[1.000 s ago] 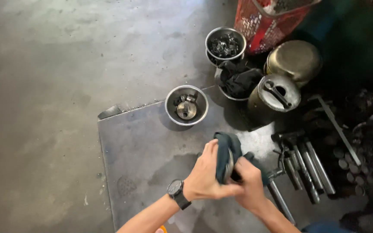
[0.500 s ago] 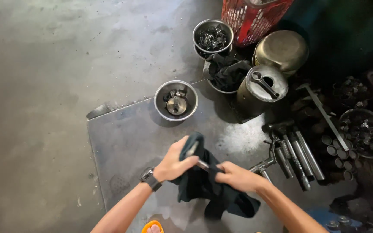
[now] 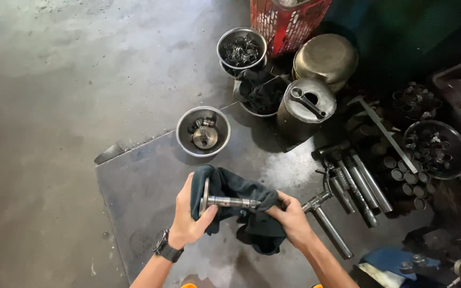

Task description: The person wipes various small metal parts and tools with a dark cloth on a workbench. They handle items such as a metal ring, a cylindrical component, and a caliper, cleaning them individually before placing them into bowls or back onto the bench.

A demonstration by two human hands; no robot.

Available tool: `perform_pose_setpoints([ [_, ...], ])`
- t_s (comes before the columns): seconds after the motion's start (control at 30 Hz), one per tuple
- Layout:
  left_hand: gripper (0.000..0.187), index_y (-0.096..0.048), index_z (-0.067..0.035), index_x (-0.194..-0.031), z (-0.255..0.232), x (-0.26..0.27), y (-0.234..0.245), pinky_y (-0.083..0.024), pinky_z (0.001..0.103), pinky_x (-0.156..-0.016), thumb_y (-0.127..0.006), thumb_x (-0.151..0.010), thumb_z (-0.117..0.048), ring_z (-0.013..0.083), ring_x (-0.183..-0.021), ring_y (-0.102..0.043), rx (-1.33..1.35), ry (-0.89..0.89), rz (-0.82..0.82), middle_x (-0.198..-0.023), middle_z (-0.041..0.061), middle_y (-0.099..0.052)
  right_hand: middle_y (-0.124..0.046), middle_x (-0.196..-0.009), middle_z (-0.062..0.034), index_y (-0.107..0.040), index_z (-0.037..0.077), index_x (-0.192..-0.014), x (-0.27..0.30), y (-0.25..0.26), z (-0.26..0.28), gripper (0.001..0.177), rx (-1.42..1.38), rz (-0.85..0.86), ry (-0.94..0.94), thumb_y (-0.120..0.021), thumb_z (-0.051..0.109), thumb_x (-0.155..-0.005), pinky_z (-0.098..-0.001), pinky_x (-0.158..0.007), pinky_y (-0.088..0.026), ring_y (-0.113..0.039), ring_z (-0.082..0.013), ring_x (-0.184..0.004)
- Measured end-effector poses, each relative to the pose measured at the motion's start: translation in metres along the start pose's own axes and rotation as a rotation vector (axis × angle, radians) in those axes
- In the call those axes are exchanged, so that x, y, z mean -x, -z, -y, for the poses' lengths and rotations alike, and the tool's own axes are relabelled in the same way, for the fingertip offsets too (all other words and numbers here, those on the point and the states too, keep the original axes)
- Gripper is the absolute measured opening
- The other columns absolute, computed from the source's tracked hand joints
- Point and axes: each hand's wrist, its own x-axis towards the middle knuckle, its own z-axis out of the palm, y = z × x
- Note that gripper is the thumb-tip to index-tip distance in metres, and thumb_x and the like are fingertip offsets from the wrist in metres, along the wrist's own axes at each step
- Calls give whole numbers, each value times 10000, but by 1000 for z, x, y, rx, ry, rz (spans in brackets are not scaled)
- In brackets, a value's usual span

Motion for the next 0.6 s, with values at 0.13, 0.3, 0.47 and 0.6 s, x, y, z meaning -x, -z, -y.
perform_pose_setpoints([
  [0.13, 507, -520, 58, -1287, 38, 12, -2, -466, 351, -966, -638, -921, -272, 236, -1062, -575, 59, 214, 0, -1159, 122, -588, -703, -966, -45, -665, -6, -1075, 18, -26, 19, 170, 394, -28, 225, -692, 5, -907, -296, -795, -546, -633, -125, -879],
  [0.3, 310, -575, -8, -1020, 51, 7, 0, -452, 333, -766, -630, -1029, -313, 162, -883, -500, 597, 895, 12, -934, 34, -549, -649, -1052, -27, -614, 17, -1050, 39, -50, 50, 218, 1061, 177, 911, -659, -91, -866, -292, -837, -540, -605, -128, -990],
  [0.47, 404, -575, 14, -1185, 11, -5, -13, -451, 278, -893, -636, -934, -296, 122, -988, -516, 292, 414, -13, -1051, 9, -576, -715, -842, -108, -669, -15, -968, 18, -5, 10, 115, 674, -231, 179, -738, -43, -880, -366, -678, -541, -653, -166, -769],
  [0.6, 570, -544, 22, -1314, -18, -17, -8, -464, 290, -935, -658, -849, -289, 146, -1011, -536, 167, 229, 65, -1088, 40, -586, -726, -1022, -133, -704, -82, -1107, -3, 76, -3, 215, 148, 50, -76, -649, 11, -921, -351, -791, -552, -657, -197, -872],
])
